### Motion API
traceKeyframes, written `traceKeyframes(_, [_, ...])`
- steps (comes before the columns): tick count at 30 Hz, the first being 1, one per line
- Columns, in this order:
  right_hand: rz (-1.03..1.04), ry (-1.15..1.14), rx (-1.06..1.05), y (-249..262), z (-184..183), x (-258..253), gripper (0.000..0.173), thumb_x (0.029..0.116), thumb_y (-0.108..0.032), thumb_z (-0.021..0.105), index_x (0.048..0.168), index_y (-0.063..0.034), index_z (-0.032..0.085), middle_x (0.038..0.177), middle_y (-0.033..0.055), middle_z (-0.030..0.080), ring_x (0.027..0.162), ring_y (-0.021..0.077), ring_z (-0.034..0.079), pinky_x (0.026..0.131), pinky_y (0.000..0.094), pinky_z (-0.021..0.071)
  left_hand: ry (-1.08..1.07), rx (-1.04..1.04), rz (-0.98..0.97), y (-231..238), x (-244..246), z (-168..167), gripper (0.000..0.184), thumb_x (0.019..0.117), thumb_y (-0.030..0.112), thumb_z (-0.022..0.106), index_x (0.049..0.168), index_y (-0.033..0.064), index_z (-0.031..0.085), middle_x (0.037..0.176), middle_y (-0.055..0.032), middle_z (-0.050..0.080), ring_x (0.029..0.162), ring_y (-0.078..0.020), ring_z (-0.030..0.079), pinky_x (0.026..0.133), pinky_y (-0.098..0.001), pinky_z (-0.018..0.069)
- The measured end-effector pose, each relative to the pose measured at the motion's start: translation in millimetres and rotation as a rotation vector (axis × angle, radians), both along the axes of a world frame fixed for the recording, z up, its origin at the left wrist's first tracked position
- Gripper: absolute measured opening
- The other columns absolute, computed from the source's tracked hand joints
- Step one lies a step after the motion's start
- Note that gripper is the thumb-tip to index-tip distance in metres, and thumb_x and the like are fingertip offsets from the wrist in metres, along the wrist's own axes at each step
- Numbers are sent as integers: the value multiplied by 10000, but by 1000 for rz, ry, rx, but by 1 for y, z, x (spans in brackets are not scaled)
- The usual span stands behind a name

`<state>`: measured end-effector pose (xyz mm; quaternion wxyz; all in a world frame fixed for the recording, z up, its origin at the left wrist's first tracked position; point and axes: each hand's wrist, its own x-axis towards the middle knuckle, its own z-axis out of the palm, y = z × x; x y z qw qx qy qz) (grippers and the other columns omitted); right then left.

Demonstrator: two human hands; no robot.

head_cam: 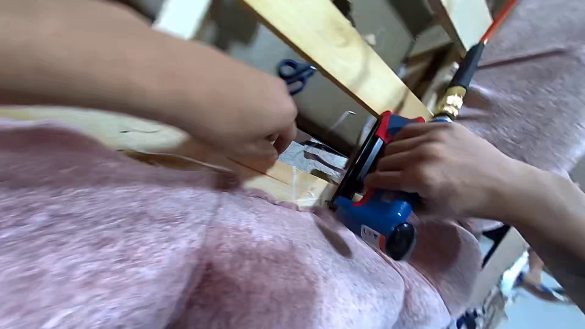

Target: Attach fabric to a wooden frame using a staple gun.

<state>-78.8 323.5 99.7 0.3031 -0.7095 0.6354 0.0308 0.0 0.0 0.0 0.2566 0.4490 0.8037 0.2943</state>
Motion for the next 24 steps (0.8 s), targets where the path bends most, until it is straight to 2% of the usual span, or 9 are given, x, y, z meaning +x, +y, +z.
traceKeyframes(2, [-29,66,89,26,8,-2,121,805,-342,710,828,-224,708,732,-37,662,738,190,667,752,467,541,-192,36,121,44,11,2,140,968,384,647,1008,305,756,878,124,689,733,-30,650,649,-315,585])
traceKeyframes(4, [-69,122,157,43,6,-3,175,729,-393,756,768,-240,681,671,-41,623,679,184,643,700,471,525,-403,48,207,80,29,-1,194,973,486,665,1057,343,765,775,159,697,632,16,631,592,-293,588])
traceKeyframes(6, [-126,126,184,56,-2,-1,188,690,-380,785,761,-245,675,651,-35,600,662,192,626,675,486,508,-477,48,214,114,47,-8,301,974,522,647,1184,328,741,854,135,713,707,-1,644,668,-315,589])
traceKeyframes(8, [-168,97,126,67,-17,0,181,705,-355,801,766,-242,674,654,-33,598,664,196,625,669,493,508,-502,13,161,144,57,-9,369,1000,520,611,1275,295,709,1025,116,744,877,-15,688,830,-342,604])
traceKeyframes(10, [-210,87,46,74,-26,3,163,734,-347,786,765,-233,674,659,-24,608,659,207,630,635,490,500,-555,-10,159,171,61,-5,356,991,518,629,1230,268,715,996,102,732,859,-25,675,815,-336,594])
traceKeyframes(12, [-287,101,38,78,-23,2,154,764,-332,780,786,-221,675,672,-7,600,678,234,629,628,507,487,-655,-27,195,195,58,-1,289,940,494,717,1100,254,724,925,106,722,824,-21,673,781,-323,598])
traceKeyframes(16, [-439,176,-4,89,-7,-9,166,783,-323,776,798,-195,671,727,21,593,751,276,626,618,530,455,-865,-174,186,224,48,8,428,855,341,848,1243,234,703,1039,66,749,936,-42,702,875,-339,611])
traceKeyframes(20, [-495,165,-171,101,-4,-14,207,758,-359,791,840,-199,687,767,5,585,724,231,604,590,497,427,-669,-500,128,244,44,20,394,868,445,810,1157,199,704,934,6,708,876,-133,676,839,-436,576])
traceKeyframes(24, [-527,121,-228,113,-3,-12,207,710,-334,798,779,-228,634,699,-50,539,642,159,553,565,451,408,-284,-474,180,250,72,13,202,911,396,728,983,208,732,959,32,719,910,-137,690,851,-474,576])
